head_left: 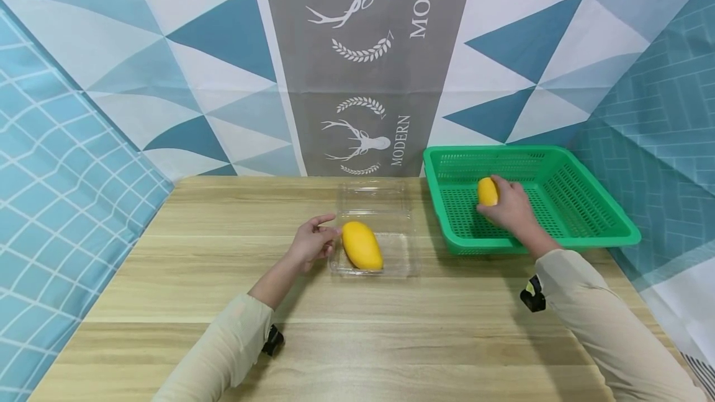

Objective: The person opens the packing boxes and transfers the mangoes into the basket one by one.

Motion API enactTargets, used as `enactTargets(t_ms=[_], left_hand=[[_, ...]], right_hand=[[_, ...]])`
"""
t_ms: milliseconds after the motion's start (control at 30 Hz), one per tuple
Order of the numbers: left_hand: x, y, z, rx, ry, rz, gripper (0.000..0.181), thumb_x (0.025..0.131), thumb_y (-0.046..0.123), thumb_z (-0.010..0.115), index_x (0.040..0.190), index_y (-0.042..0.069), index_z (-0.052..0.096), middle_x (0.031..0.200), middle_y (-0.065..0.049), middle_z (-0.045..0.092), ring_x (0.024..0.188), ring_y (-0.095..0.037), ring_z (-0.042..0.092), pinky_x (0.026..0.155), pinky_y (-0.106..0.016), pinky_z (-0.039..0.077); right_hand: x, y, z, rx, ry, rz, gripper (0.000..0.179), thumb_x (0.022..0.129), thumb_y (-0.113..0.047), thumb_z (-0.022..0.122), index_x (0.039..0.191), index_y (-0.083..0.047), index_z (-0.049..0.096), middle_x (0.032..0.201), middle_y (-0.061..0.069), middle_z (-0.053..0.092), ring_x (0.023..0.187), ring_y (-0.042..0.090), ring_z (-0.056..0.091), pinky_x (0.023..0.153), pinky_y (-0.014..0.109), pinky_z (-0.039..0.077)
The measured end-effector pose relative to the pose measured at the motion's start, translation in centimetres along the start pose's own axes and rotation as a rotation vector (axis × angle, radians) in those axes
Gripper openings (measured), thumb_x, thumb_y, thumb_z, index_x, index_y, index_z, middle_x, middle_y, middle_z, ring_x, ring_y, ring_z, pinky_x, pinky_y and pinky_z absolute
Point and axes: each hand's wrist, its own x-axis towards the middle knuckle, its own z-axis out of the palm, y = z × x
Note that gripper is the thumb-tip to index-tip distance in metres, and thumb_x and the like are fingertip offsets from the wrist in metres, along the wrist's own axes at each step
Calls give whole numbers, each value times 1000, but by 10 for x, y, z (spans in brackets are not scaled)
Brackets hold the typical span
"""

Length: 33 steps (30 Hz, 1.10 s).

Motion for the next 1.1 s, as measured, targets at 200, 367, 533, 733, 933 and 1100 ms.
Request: enactTargets(t_ms=[200,367,533,733,933,1100], left_hand=[[0,0,0,-3,-1,3,50,90,6,60,137,10,42,89,-1,51,59,-7,47,50,-16,42],[2,-1,-1,-16,1,3,50,90,6,59,137,10,42,91,-2,53,60,-8,48,50,-16,42],[2,-2,-1,-16,8,1,49,90,5,60,136,10,44,92,-2,54,60,-8,48,50,-16,42],[2,-2,-1,-23,7,5,50,89,4,60,137,9,43,91,-2,54,59,-8,48,50,-15,42],[1,-1,0,-25,-1,14,52,89,3,60,137,6,41,89,-2,54,59,-8,48,49,-15,41],[0,0,0,-18,-1,9,52,89,4,60,138,7,41,91,-2,52,60,-8,48,49,-15,42]], right_hand=[[3,2,1,-11,-17,2,79,84,-21,64,145,5,21,128,39,33,101,45,42,72,50,46],[5,3,1,-15,-36,8,79,84,-21,63,145,5,20,128,39,33,100,45,43,71,49,46],[7,4,1,-19,-51,15,80,84,-21,63,145,5,19,128,39,32,101,46,43,72,50,46],[9,7,1,-24,-66,10,80,85,-21,63,146,5,18,130,39,30,103,47,42,73,52,46],[10,9,0,-22,-72,10,79,85,-21,62,146,4,19,129,39,31,102,47,42,72,52,46],[10,12,0,-43,-82,5,77,85,-20,63,144,6,21,127,39,32,103,48,42,73,53,46]])
